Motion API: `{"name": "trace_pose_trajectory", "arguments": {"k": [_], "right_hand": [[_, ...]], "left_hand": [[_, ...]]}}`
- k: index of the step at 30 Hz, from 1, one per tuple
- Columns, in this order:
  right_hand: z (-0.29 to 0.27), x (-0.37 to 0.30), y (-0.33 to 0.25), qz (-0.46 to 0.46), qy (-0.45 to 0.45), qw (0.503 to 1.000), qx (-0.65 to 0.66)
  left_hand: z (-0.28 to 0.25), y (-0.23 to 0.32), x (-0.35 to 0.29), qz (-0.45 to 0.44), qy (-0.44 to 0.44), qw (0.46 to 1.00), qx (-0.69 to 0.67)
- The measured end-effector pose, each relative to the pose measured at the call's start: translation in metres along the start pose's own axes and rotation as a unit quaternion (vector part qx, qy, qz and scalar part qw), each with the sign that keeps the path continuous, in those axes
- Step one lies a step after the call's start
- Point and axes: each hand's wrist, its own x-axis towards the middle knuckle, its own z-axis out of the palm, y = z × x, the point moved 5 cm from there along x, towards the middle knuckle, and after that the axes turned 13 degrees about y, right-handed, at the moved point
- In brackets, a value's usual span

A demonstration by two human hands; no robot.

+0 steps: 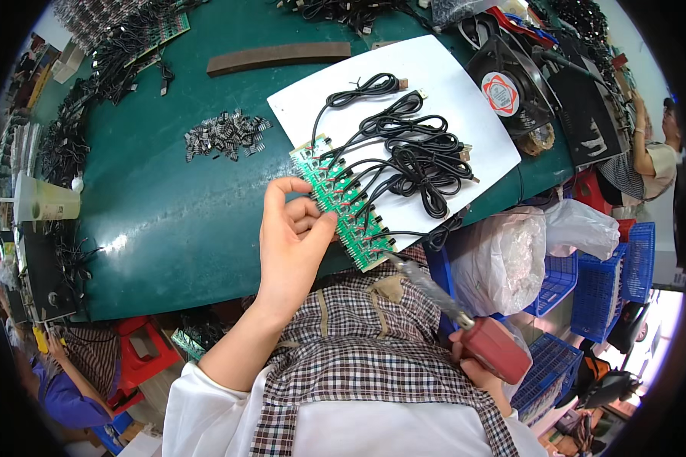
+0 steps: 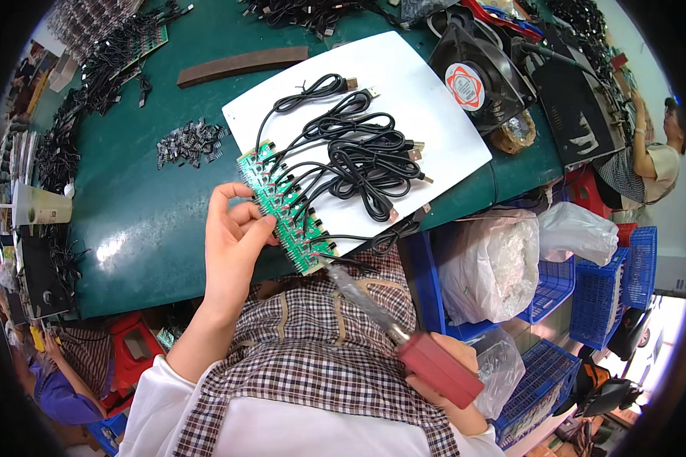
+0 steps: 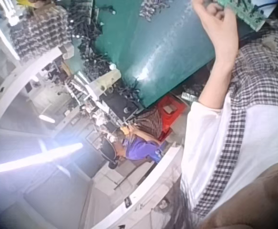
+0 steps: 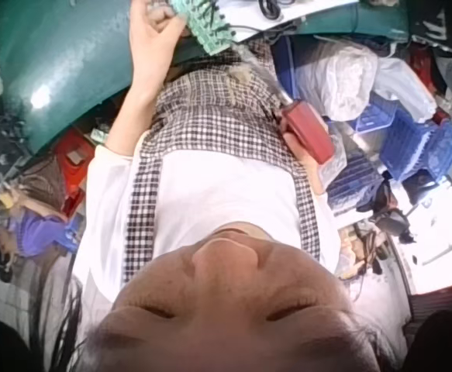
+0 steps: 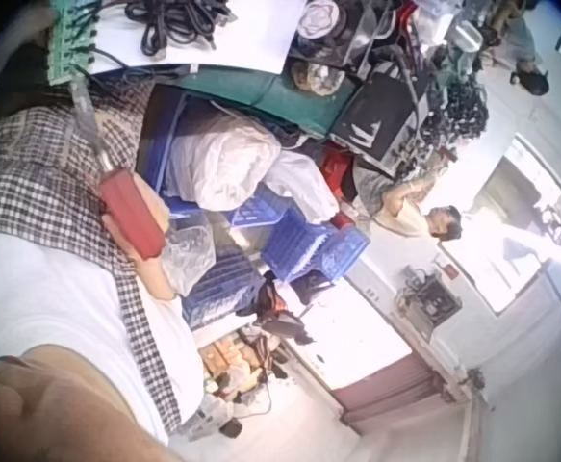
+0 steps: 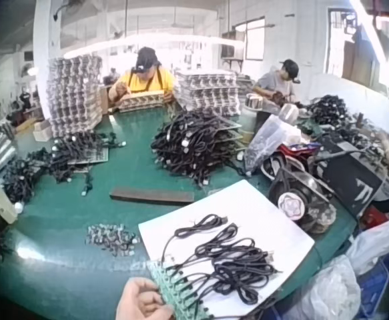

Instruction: The person solders electronic components onto a circuit board using a soldering iron, sets the board aside to place a new one on the table, and solders components onto the new board.

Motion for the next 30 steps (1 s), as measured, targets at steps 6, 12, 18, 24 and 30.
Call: {"name": "trace_pose_trajectory", "arguments": {"k": [6, 12, 18, 24, 30], "right_hand": [[-0.001, 0.036, -0.083, -0.013, 0.211, 0.937, 0.279], [-0.049, 0.115, -0.037, -0.105, 0.446, 0.883, 0.103], [-0.062, 0.127, -0.073, -0.196, 0.494, 0.826, 0.186], [-0.060, 0.109, -0.063, -0.184, 0.489, 0.836, 0.166], [-0.068, 0.117, -0.062, -0.196, 0.491, 0.833, 0.161]], "left_hand": [[0.000, 0.000, -0.003, 0.004, 0.038, 0.999, 0.000], [0.005, 0.010, -0.006, 0.044, 0.040, 0.998, -0.001], [-0.023, 0.010, -0.002, -0.123, -0.006, 0.975, -0.184], [-0.068, 0.065, -0.013, -0.067, -0.142, 0.953, -0.260], [-0.245, 0.074, -0.089, 0.026, -0.096, 0.995, -0.031]]}}
